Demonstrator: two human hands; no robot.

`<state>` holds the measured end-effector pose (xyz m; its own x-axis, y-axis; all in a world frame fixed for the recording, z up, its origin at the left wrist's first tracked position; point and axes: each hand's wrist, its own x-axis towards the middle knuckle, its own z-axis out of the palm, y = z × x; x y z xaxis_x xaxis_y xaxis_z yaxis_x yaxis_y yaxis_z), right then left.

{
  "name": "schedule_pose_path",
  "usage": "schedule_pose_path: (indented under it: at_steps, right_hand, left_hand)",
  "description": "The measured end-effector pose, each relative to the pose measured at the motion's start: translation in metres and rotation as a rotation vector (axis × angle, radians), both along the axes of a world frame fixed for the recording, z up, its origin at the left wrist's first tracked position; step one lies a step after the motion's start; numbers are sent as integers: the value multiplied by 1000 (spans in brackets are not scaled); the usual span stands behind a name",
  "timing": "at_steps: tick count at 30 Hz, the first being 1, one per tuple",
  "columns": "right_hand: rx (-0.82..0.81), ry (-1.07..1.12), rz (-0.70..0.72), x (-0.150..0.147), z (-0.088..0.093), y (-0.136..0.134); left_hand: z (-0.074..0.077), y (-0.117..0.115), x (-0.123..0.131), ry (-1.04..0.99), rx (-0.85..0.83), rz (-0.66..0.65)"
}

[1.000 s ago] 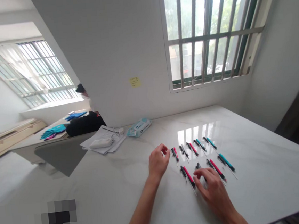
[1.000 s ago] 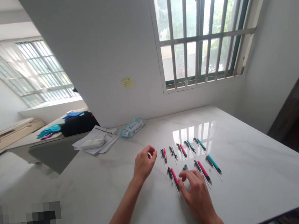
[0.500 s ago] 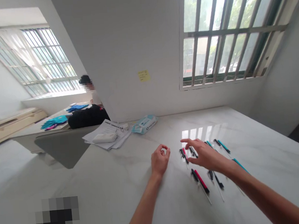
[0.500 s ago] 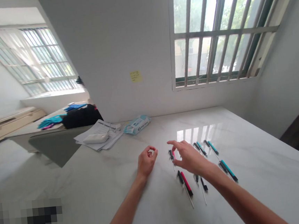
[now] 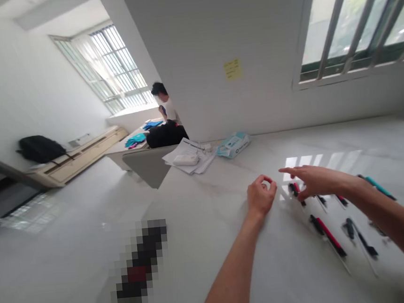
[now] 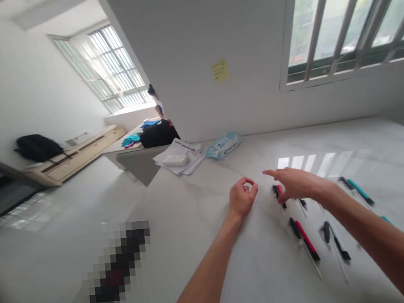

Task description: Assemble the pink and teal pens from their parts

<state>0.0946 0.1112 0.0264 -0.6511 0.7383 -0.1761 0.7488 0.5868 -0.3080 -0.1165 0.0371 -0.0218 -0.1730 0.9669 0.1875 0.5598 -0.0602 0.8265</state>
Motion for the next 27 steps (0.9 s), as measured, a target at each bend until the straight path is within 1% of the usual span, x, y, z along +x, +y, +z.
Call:
schedule_pose_path:
  at_steps: [2,4,6,9,12,17,20,23,27]
  right_hand:
    - [-18,15,-3,5,-14,3]
    - [-19,30,12,8,-22,4]
    - [-6,41,30,9,-26,5]
    - [16,37,37,8,-28,7]
    - [22,20,35,5,-23,8]
    - [14,27,68,0,-2,3]
    - [21,40,62,-3,9,-1]
    - [12,30,48,-7,14,-5]
    - [36,5,59,-10,13,-7]
  left_hand:
    - [-1,-2,2,3,2,-9]
    - [-1,-4,3,4,9,-1]
    - [0,-5,3,3,9,8]
    - [1,-5,3,7,1,4]
    - [2,-3,2,27,-6,-14]
    - [8,1,0,25,-10,-12]
    - [10,3,0,12,6,-15]
    - [11,3,1,1,14,-27]
    - [13,1,3,-4,6,-47]
